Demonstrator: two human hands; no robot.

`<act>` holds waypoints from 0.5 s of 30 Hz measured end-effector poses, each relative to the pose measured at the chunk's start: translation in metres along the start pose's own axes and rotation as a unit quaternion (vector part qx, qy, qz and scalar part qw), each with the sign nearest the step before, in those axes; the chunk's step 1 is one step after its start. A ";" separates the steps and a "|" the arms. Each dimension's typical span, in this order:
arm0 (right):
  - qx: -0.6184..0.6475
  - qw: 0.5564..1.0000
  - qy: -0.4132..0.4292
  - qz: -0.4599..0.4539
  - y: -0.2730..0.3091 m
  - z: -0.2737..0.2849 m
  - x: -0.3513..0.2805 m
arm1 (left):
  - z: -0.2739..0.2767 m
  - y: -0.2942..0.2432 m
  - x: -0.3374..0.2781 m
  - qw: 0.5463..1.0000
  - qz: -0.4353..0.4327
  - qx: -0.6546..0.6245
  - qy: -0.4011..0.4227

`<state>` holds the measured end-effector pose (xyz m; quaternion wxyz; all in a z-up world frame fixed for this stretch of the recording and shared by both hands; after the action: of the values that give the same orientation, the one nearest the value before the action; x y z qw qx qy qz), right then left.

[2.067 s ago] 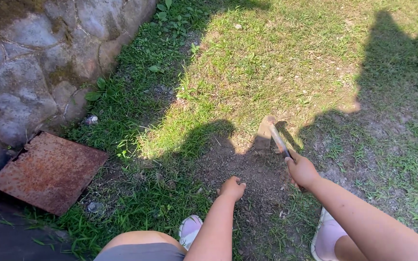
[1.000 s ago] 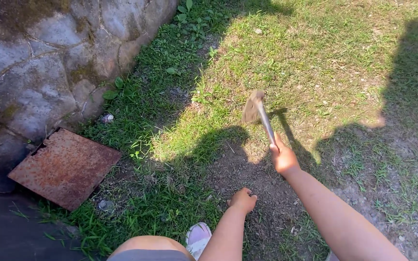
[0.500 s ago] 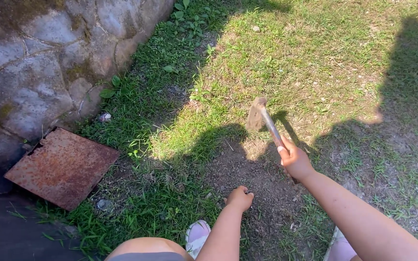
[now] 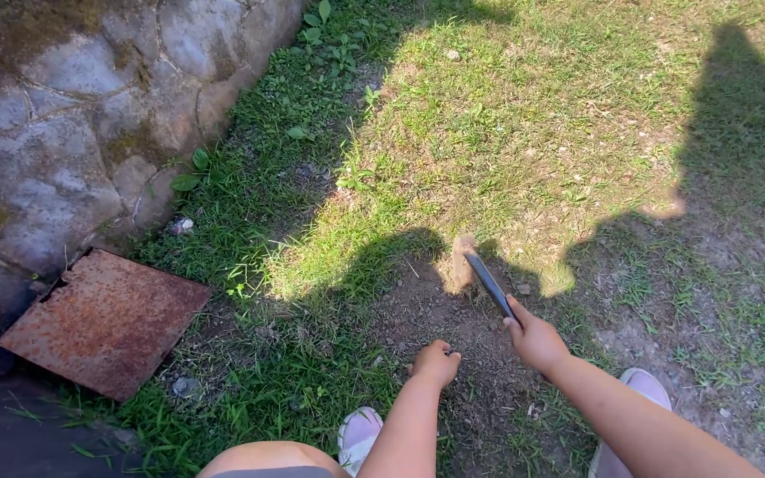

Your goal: The person uses a small hoe to loosen the soil and pulls out weeds by hand.

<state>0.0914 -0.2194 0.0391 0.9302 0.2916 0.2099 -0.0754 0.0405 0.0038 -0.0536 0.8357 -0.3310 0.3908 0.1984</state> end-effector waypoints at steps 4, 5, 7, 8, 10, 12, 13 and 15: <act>0.093 0.990 -0.059 0.092 0.035 0.054 0.008 | 0.001 -0.003 -0.002 1.000 -0.001 0.014 0.000; 0.148 0.987 -0.050 0.046 0.037 0.067 0.008 | 0.001 -0.003 -0.001 1.000 -0.003 0.018 -0.001; 0.216 0.973 -0.079 0.022 0.051 0.102 0.005 | 0.000 -0.002 0.001 1.000 -0.002 0.010 -0.009; 0.245 0.965 -0.095 0.022 0.061 0.117 0.006 | 0.000 0.000 0.002 1.000 -0.001 0.006 -0.014; 0.255 0.953 -0.152 0.062 0.075 0.145 0.010 | -0.003 0.001 0.004 1.000 0.001 0.015 -0.009; 0.255 0.946 -0.190 0.065 0.066 0.148 0.018 | -0.006 -0.002 0.007 1.000 -0.002 0.022 -0.007; 0.250 0.947 -0.197 0.050 0.051 0.140 0.028 | -0.007 -0.003 0.007 1.000 -0.005 0.024 -0.008; 0.160 0.960 -0.218 0.065 0.016 0.113 0.058 | -0.006 -0.005 0.009 1.000 -0.003 0.024 -0.006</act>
<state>0.1867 -0.2725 0.1062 0.8973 0.4264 -0.0324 -0.1093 0.0462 -0.0030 -0.0618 0.8466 -0.3107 0.3890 0.1882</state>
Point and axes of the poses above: each hand's wrist, its own x-axis towards the middle knuckle, its own z-axis out of the back of the hand, y = z × x, the point moved 7 cm from there along x, towards the middle knuckle, and after that the axes turned 4 degrees about z, right-handed, at the moved point
